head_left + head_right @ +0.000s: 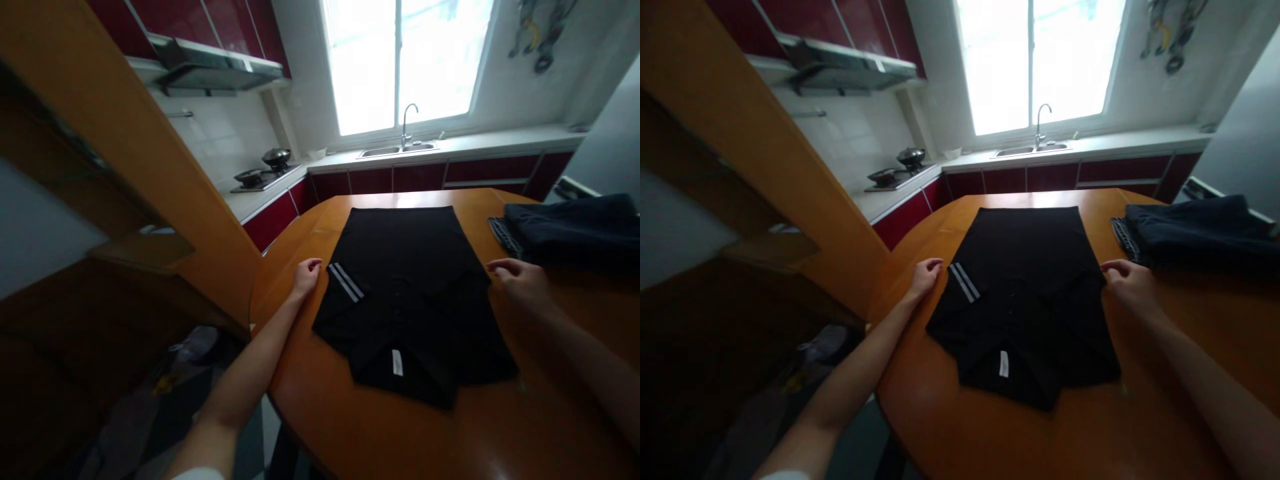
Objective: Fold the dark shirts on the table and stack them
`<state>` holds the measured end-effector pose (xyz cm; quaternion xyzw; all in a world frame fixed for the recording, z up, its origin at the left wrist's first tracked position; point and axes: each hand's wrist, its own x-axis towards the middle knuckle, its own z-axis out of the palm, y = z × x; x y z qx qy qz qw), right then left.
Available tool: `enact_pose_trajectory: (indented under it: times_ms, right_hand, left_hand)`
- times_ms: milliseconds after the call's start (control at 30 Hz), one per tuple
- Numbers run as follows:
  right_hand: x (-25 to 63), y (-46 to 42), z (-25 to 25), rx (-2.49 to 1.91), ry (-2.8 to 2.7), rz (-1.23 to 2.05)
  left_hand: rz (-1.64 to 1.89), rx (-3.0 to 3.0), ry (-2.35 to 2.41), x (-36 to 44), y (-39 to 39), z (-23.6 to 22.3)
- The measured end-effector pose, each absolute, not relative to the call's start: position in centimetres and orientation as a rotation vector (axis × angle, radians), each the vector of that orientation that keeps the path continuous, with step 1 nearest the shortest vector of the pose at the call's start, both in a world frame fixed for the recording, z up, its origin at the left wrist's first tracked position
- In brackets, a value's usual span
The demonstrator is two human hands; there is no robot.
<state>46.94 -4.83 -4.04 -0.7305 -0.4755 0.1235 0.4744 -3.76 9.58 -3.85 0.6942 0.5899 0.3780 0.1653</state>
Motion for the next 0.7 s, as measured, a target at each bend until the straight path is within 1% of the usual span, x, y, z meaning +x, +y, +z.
enact_pose_trajectory:
  times_ms: [233,367,433,533,600,700]
  right_hand:
    - [45.8,-5.5,-2.8,-1.829,-1.114,0.345]
    - [45.6,-5.4,-2.6,-1.812,-1.131,0.336]
    - [45.5,-5.5,-2.6,-1.821,-1.133,0.334]
    - [45.5,-5.6,-2.6,-1.829,-1.129,0.340]
    - [45.6,-5.6,-2.7,-1.825,-1.135,0.335]
    - [46.0,-5.4,-3.0,-1.822,-1.155,0.318]
  left_hand:
    - [1.087,2.090,1.623,-3.5,8.7,-3.2]
    - [1.038,2.243,1.470,-2.5,7.4,-2.5]
    - [0.926,2.365,1.328,-1.7,6.7,-2.6]
    - [0.656,2.554,1.141,-0.7,6.0,-3.3]
    - [0.532,2.605,1.120,-0.4,5.8,-3.7]
    - [0.445,2.622,1.160,-0.4,5.7,-4.0]
